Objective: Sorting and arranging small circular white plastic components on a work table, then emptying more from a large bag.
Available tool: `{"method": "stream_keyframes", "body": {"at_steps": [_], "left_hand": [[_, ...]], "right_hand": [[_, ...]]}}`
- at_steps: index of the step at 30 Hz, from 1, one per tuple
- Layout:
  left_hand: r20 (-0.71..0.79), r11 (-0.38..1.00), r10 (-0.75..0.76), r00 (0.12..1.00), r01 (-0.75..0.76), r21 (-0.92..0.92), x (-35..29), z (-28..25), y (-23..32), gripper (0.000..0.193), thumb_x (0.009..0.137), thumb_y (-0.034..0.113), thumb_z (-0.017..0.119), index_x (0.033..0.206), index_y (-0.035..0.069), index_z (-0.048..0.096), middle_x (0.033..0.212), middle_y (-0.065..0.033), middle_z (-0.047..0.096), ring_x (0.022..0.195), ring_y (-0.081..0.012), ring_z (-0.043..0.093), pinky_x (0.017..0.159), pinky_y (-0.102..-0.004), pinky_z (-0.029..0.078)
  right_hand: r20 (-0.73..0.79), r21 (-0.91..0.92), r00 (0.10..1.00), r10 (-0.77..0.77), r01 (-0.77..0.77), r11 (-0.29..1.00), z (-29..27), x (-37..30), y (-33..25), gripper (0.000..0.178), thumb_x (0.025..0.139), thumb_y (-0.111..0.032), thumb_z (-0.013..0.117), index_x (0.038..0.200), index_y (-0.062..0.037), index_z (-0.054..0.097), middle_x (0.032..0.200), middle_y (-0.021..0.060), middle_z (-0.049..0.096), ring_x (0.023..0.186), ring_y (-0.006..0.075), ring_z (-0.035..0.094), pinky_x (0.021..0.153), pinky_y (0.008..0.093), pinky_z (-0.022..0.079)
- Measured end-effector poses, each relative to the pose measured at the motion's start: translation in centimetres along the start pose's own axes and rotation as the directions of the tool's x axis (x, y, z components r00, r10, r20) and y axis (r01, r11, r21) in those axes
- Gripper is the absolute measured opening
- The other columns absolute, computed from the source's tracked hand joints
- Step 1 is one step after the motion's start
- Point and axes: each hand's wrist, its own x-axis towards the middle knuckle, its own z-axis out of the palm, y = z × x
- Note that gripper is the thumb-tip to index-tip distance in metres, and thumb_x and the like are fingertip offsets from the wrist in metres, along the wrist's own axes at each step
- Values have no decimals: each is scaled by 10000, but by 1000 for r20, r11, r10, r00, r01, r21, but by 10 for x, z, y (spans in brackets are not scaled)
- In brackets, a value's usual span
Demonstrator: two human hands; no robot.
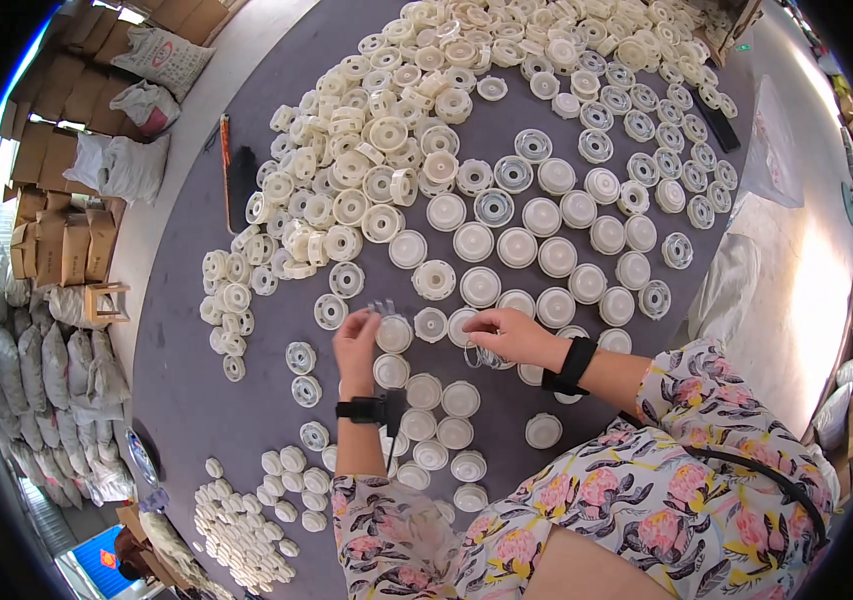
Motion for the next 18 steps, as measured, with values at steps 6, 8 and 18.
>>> {"method": "stream_keyframes", "body": {"at_steps": [6, 8, 18], "left_hand": [[-246, 687, 539, 806, -252, 681, 25, -61, -2, 161, 753, 116, 707, 828, 9, 613, 1023, -123, 557, 889, -221, 548, 762, -330, 453], [-188, 536, 555, 810, -176, 826, 27, -65, -5, 206, 733, 126, 717, 870, 14, 611, 1022, -135, 550, 920, -267, 539, 799, -351, 447], [585, 951, 170, 793, -287, 112, -64, 43, 26, 619, 725, 72, 753, 1277, 52, 475, 1199, -93, 551, 1074, -169, 549, 860, -321, 476]], "right_hand": [[23, 82, 1000, -5, 4, 997, 13, 1, -1, 272, 866, -181, 607, 1083, -16, 615, 993, 84, 660, 913, 145, 610, 808, 286, 483], [24, 109, 1000, -1, -2, 994, 14, 1, 2, 268, 866, -178, 607, 1079, -14, 615, 989, 79, 658, 914, 139, 608, 807, 285, 483], [5, 483, 996, 88, -79, 872, 9, 14, -8, 251, 897, -171, 561, 1089, -10, 550, 1017, 63, 614, 965, 130, 585, 853, 269, 469]]}}
